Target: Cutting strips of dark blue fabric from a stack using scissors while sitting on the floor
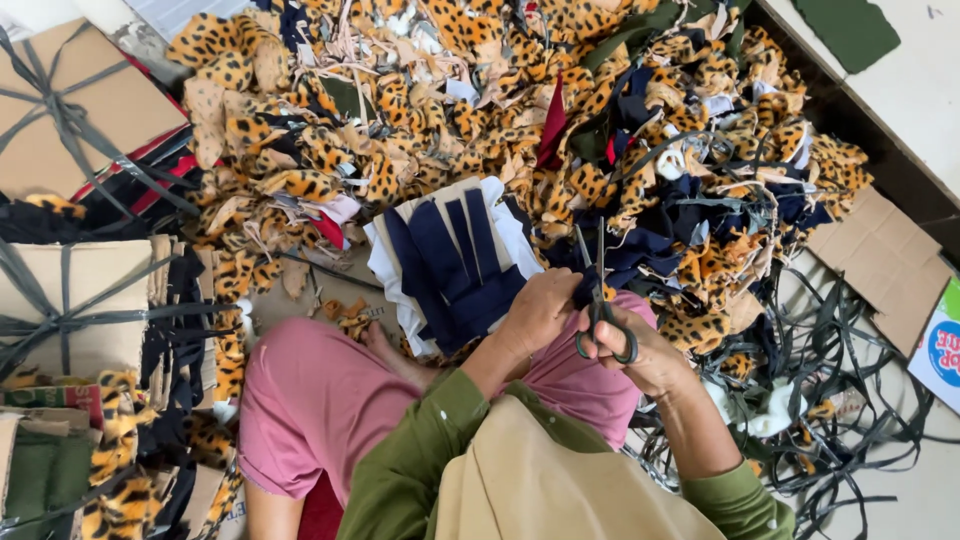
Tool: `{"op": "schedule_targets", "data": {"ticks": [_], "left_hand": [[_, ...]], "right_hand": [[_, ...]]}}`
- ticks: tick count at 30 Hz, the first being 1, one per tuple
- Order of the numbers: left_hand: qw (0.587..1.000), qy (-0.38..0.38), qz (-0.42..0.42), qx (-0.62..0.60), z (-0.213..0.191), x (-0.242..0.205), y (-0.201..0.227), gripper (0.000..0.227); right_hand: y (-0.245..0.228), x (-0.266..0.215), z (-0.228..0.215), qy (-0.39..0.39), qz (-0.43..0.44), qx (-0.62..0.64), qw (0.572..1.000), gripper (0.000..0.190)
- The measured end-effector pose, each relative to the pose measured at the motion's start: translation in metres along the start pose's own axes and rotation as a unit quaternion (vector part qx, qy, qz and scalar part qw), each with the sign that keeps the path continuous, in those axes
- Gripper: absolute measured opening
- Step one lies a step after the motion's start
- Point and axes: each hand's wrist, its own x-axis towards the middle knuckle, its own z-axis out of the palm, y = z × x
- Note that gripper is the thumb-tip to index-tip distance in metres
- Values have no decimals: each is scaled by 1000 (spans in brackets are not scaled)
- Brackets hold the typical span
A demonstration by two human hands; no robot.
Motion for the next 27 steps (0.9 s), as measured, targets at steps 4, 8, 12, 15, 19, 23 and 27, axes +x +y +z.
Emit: {"op": "schedule_targets", "data": {"ticks": [4, 8, 12, 15, 19, 23, 27], "left_hand": [[999, 8, 30, 37, -17, 15, 11, 16], [999, 3, 28, 35, -6, 8, -1, 19], [999, -19, 36, 6, -8, 4, 3, 17], [999, 5, 26, 29, -4, 11, 3, 22], [998, -5, 37, 58, -17, 14, 12, 13], [998, -12, 39, 41, -16, 6, 15, 11], [998, -12, 42, 38, -25, 3, 24, 7]], "right_hand": [[8, 15, -6, 29, -23, -48, 998, 41], [-9, 12, 2, 20, -2, -40, 999, 56], [-18, 11, -3, -14, 42, 29, 999, 63], [-3, 19, -11, -20, 24, 59, 998, 51], [8, 19, -19, -24, 25, 43, 998, 44], [-9, 12, -10, -39, 42, 66, 996, 54], [-6, 9, -10, -51, 64, 101, 992, 61]]}}
